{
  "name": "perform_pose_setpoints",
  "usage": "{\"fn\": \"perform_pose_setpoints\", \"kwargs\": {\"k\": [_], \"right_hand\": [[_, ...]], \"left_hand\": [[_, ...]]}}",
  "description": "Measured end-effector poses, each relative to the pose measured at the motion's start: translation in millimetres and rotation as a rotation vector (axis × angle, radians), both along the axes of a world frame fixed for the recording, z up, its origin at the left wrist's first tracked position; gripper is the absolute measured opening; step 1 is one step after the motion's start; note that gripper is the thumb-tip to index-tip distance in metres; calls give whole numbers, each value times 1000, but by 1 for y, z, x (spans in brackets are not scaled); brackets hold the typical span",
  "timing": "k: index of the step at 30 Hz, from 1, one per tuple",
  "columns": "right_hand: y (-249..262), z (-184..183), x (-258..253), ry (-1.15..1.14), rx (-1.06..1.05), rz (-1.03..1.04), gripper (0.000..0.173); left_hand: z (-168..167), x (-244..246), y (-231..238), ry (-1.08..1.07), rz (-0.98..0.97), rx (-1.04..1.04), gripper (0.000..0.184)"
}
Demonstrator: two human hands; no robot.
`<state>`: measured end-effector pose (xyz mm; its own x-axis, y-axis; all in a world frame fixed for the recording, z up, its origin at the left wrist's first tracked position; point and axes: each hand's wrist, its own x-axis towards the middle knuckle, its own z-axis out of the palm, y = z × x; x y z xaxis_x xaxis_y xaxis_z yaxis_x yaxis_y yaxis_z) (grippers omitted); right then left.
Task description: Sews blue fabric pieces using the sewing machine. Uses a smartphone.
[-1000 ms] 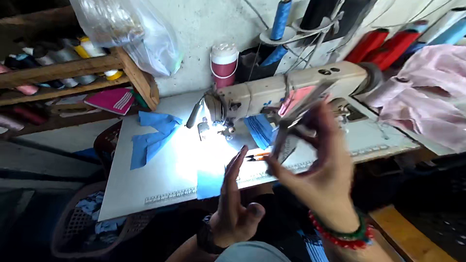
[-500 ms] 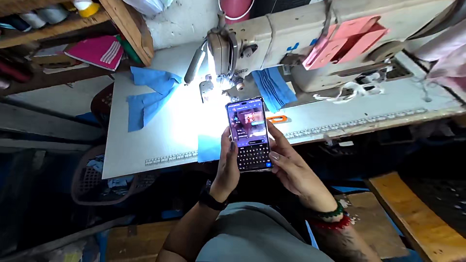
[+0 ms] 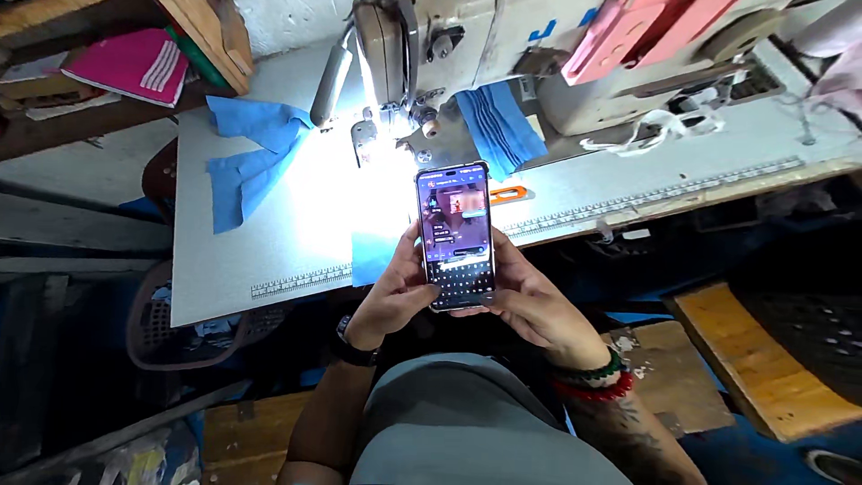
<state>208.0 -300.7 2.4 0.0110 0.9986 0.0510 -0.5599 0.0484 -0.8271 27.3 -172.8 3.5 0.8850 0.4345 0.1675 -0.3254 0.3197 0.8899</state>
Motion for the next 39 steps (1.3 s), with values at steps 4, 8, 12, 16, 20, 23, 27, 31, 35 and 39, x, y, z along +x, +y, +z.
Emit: {"fn": "perform_pose_setpoints", "kwargs": {"k": [4, 8, 12, 16, 20, 23, 27, 31, 35, 39], "right_hand": [[1, -1, -3, -83, -20, -41, 74], [3, 0, -2, -16, -33, -35, 56], [3, -2, -2, -47, 3, -11, 64], [4, -4, -4, -115, 24, -12, 79], [6, -4, -10, -123, -22, -109, 62], [8, -4, -14, -133, -61, -160, 54], [5, -6, -5, -95, -16, -36, 67], [5, -8, -4, -111, -9, -3, 75], [6, -11, -3, -118, 22, 22, 80], [5, -12, -1, -107, 42, 51, 84]], "left_hand": [[0, 0, -2, -23, -3, -12, 89], [-5, 0, 0, -83, -22, -28, 89], [-5, 0, 2, -98, -27, -38, 89], [-6, -1, 1, -117, -42, -36, 90], [-3, -1, -2, -97, -35, -32, 90], [-1, -1, -3, -62, -20, 27, 92], [-2, -3, 0, 19, 31, 46, 89], [-8, -4, 2, -7, 15, 2, 89], [-11, -4, 2, -38, 6, -16, 91], [-10, -5, 3, -50, -11, -23, 92]]}}
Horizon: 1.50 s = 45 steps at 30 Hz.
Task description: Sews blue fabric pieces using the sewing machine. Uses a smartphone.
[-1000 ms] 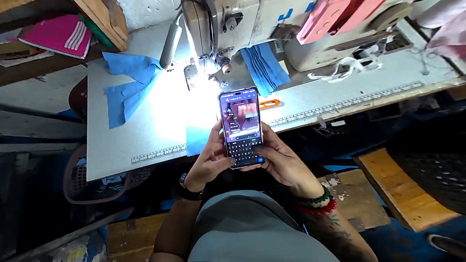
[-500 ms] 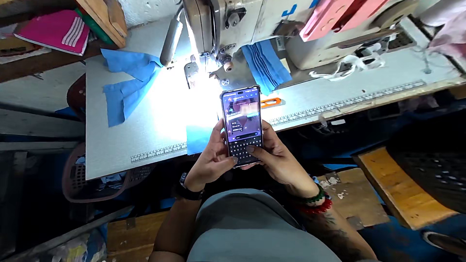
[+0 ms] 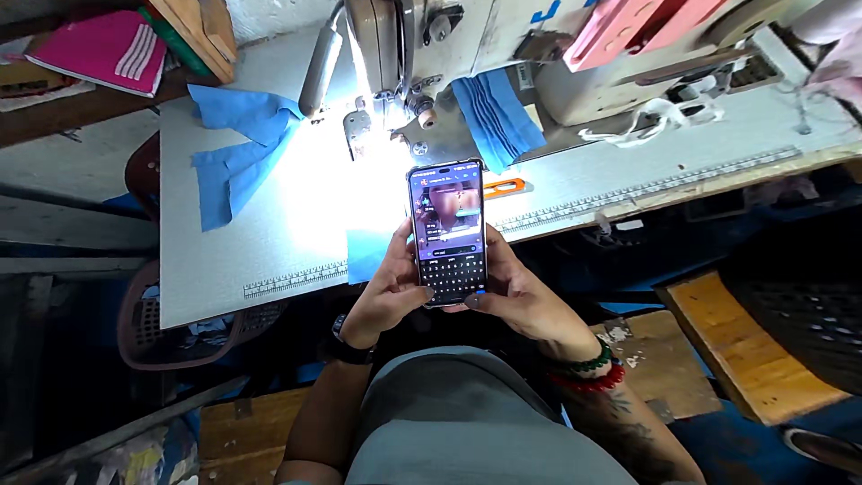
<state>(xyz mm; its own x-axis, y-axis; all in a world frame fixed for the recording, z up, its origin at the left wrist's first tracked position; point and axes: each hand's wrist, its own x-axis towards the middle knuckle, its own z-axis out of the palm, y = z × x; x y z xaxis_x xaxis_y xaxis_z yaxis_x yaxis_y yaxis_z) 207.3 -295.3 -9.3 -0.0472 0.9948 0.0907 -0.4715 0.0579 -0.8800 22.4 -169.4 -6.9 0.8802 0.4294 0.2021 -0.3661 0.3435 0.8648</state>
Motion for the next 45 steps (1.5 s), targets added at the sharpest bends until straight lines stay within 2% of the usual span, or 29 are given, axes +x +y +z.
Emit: {"fn": "perform_pose_setpoints", "kwargs": {"k": [5, 10, 13, 16, 24, 45], "right_hand": [[0, 0, 1, 21, 17, 14, 80], [-1, 0, 1, 26, 6, 8, 78], [0, 1, 1, 86, -12, 15, 65], [2, 2, -1, 124, -48, 0, 57], [1, -4, -1, 48, 4, 6, 82], [1, -4, -2, 21, -14, -4, 83]], "left_hand": [[-1, 0, 0, -18, 0, -4, 90], [-1, 2, -3, 59, 93, 4, 81], [-2, 2, -2, 65, 95, 10, 79], [-1, -1, 0, 28, 29, -12, 86], [0, -3, 1, 34, 14, 12, 90], [-5, -4, 2, 19, 7, -23, 90]]}}
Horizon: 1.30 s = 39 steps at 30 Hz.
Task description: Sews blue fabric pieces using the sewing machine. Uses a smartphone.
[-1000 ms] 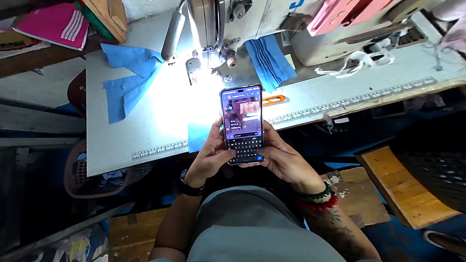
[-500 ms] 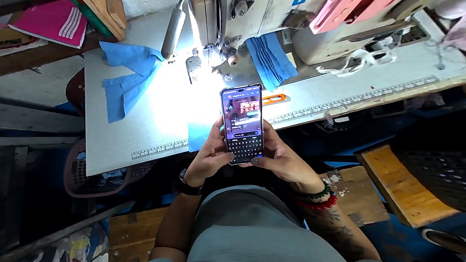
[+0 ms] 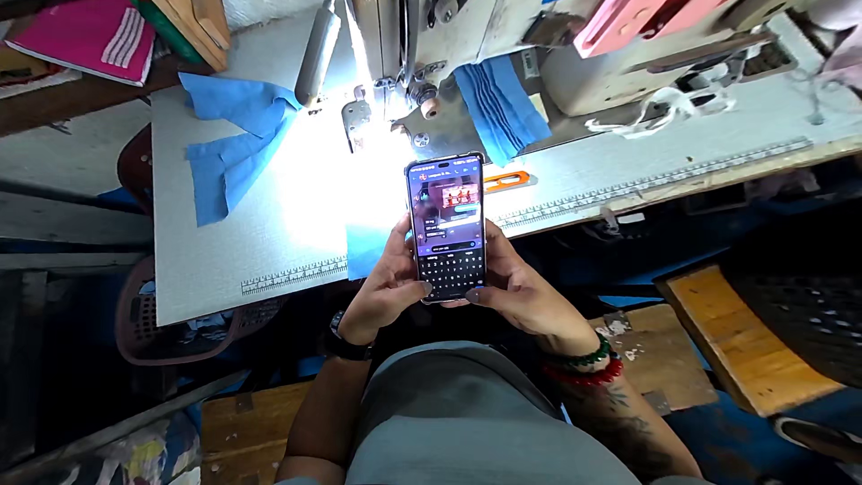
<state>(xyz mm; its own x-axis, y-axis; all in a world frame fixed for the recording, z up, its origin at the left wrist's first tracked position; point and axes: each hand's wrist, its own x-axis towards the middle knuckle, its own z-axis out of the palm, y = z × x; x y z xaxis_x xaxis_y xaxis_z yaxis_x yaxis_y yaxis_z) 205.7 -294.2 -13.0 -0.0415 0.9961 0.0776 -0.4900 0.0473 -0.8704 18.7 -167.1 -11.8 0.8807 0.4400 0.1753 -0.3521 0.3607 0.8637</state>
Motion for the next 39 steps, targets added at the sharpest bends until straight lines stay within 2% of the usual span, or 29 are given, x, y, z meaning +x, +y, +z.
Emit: {"fn": "perform_pose_setpoints", "kwargs": {"k": [6, 24, 35, 39], "right_hand": [[1, 0, -2, -17, -8, -20, 74], [0, -1, 0, -7, -13, -5, 77], [2, 2, -11, -116, -40, -156, 69], [1, 1, -7, -89, -29, -86, 79]], "left_hand": [[0, 1, 0, -14, 0, 16, 91], [-1, 0, -1, -6, -10, -8, 89], [7, 0, -7, 23, 5, 40, 91], [3, 0, -3, 23, 5, 31, 92]]}}
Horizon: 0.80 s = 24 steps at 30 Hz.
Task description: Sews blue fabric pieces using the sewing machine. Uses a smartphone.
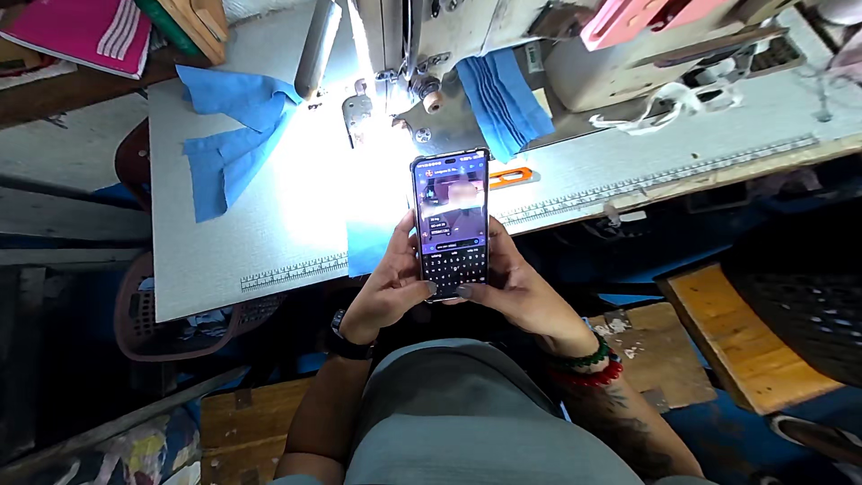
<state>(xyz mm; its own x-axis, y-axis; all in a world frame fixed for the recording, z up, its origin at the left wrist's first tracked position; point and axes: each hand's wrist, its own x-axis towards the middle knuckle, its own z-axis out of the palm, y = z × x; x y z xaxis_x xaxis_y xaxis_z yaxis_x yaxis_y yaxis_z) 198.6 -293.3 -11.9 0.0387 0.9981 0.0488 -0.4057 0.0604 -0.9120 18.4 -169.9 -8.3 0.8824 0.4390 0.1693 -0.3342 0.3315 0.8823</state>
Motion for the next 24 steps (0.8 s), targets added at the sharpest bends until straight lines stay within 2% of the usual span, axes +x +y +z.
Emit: {"fn": "perform_pose_setpoints", "kwargs": {"k": [4, 7, 9, 11, 24], "right_hand": [[0, -1, 4, 25, 28, 70, 83], [0, -1, 7, 122, 42, 103, 69], [0, 2, 7, 180, 19, 112, 58], [1, 3, 7, 202, -9, 103, 56], [1, -1, 9, 82, 62, 120, 84]], "left_hand": [[-4, 2, 1, -11, 37, -3, 84], [-3, 4, -1, 9, 76, 18, 78], [-3, 3, 0, 10, 61, 5, 80], [-3, 1, 2, 3, 30, -6, 86], [-2, 0, 4, -3, 7, 8, 90]]}}
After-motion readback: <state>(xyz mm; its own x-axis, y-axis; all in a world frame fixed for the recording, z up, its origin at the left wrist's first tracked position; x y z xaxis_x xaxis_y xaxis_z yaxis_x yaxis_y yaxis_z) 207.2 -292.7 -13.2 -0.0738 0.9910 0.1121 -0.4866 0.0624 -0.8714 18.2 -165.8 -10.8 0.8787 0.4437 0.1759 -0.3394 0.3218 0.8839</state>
